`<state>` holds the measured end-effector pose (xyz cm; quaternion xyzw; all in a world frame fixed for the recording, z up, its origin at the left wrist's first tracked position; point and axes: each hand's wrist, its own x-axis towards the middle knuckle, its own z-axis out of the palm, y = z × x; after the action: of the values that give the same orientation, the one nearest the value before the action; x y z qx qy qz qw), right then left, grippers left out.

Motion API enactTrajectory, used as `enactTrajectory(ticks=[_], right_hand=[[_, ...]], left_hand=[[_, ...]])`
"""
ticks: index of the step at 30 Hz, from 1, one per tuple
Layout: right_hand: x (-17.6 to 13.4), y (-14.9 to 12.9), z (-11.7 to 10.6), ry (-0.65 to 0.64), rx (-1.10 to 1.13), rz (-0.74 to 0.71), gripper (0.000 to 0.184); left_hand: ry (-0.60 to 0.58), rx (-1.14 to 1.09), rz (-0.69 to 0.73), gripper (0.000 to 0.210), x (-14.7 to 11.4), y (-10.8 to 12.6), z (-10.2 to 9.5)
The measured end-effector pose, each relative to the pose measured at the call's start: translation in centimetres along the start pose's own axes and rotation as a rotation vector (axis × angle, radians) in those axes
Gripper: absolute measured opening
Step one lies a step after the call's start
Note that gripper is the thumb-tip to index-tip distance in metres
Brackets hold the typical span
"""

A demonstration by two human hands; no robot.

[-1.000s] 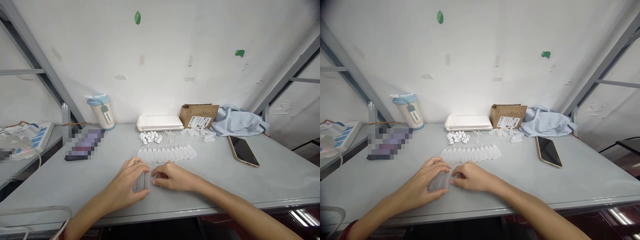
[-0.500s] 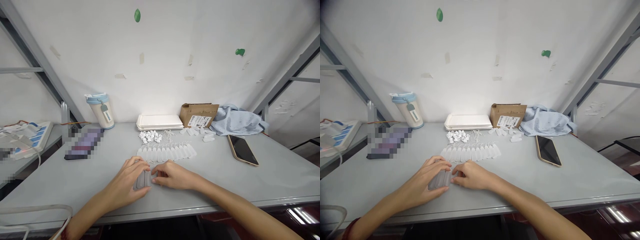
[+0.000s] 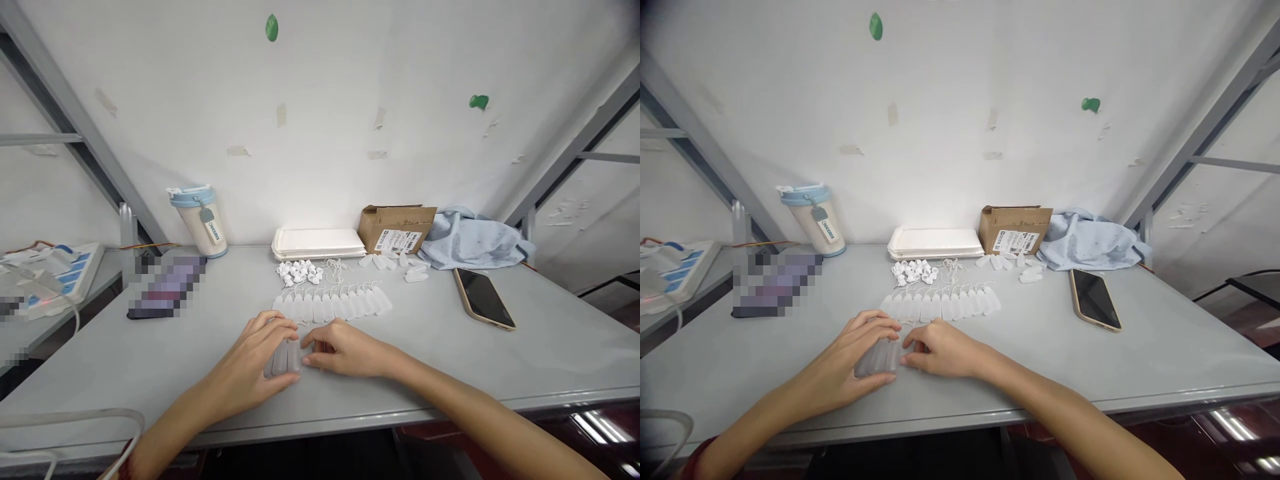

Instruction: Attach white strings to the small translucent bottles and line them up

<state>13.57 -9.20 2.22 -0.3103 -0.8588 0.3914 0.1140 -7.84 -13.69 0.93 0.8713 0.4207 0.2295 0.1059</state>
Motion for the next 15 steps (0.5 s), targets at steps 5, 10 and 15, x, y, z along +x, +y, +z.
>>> enactTrajectory(ticks=[5, 10, 15], right_hand=[[0.01, 0.01, -0.02, -0.001, -0.010, -0.006, 0.027], [0.02, 0.05, -0.02, -0.001, -0.003, -0.013, 0.026], [-0.03, 0.10, -0.14, -0.007, 0.003, -0.014, 0.026]], left_hand=[[0.003, -0.024, 0.001, 0.037, -0.08, -0.01, 0.09], [0.003, -0.050, 0.013, 0.039, -0.12, -0.10, 0.20], [-0.030, -0.059, 0.017, 0.037, 0.11, 0.16, -0.18]])
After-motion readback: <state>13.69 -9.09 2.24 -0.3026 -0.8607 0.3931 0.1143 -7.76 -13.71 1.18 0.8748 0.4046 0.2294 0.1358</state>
